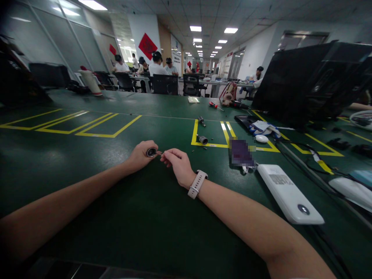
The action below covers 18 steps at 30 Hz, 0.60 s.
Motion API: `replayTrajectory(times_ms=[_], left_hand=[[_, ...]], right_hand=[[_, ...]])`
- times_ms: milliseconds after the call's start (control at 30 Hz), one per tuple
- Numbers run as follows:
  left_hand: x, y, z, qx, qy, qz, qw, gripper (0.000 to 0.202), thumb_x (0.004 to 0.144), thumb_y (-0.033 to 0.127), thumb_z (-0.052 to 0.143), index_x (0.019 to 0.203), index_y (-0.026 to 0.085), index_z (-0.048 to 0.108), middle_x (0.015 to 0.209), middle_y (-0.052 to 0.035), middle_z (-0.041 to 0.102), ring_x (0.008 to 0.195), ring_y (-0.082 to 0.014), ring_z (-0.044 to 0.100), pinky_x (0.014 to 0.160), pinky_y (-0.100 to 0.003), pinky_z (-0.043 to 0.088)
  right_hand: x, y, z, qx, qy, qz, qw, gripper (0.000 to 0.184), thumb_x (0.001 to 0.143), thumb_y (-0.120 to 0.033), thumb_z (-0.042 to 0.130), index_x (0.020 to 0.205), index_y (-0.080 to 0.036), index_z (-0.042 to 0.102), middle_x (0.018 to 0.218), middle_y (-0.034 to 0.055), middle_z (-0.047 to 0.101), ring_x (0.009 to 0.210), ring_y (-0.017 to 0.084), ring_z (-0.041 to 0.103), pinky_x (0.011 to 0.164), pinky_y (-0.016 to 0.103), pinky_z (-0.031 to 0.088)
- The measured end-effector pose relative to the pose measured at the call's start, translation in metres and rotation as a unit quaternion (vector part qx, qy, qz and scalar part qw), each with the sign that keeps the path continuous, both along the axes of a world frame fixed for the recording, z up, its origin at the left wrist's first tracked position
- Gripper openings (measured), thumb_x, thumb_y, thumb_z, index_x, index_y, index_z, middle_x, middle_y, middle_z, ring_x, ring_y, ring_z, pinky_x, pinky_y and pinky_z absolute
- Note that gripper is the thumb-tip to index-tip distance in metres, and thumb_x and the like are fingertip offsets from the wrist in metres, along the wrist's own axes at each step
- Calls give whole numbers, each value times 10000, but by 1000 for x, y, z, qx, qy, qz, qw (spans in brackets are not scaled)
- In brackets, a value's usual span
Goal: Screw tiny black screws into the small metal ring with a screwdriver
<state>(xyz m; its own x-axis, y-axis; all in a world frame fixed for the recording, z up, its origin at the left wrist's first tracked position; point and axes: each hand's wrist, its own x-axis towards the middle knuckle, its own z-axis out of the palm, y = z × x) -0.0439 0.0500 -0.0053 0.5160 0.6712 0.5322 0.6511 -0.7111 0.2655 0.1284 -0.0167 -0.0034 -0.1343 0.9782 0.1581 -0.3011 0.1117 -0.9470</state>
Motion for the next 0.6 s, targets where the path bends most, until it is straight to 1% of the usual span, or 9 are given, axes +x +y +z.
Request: replayTrajectory(times_ms=[100, 267, 400, 500, 600], left_hand=[[1, -1, 1, -4, -3, -9, 1000, 152, 752, 270, 555, 652, 171, 497, 632, 17, 505, 616, -131, 478, 631, -270, 367], [2, -4, 2, -40, -67, -45, 996, 211, 745, 309, 571, 627, 170, 465, 622, 24, 467, 578, -111, 442, 556, -233, 353], [1, -3, 1, -43, -72, -43, 996, 194, 742, 288, 573, 630, 166, 472, 624, 26, 467, 575, -107, 439, 548, -228, 352], [0, 0, -1, -33, -55, -29, 998, 170, 746, 274, 572, 646, 165, 489, 635, 21, 487, 587, -111, 452, 561, -232, 358], [-1, 1, -2, -23, -34, -26, 999, 164, 747, 266, 575, 648, 164, 495, 639, 17, 499, 595, -116, 460, 574, -237, 358]], right_hand=[[3, 4, 1, -36, 29, 24, 999, 151, 717, -284, 579, 630, -167, 617, 649, 12, 611, 608, 118, 512, 570, 259, 365], [8, 10, 1, -88, 83, 53, 991, 145, 698, -272, 576, 625, -153, 616, 626, 15, 614, 576, 110, 504, 570, 257, 358], [7, 9, 0, -77, 86, 44, 992, 137, 707, -269, 577, 635, -158, 614, 623, 7, 609, 577, 109, 502, 566, 254, 356], [5, 7, 0, -56, 67, 41, 995, 131, 720, -270, 580, 655, -164, 619, 646, 6, 610, 599, 112, 509, 566, 254, 360], [6, 6, 0, -54, 57, 49, 996, 135, 727, -273, 577, 661, -163, 621, 657, 8, 609, 611, 114, 515, 571, 255, 367]])
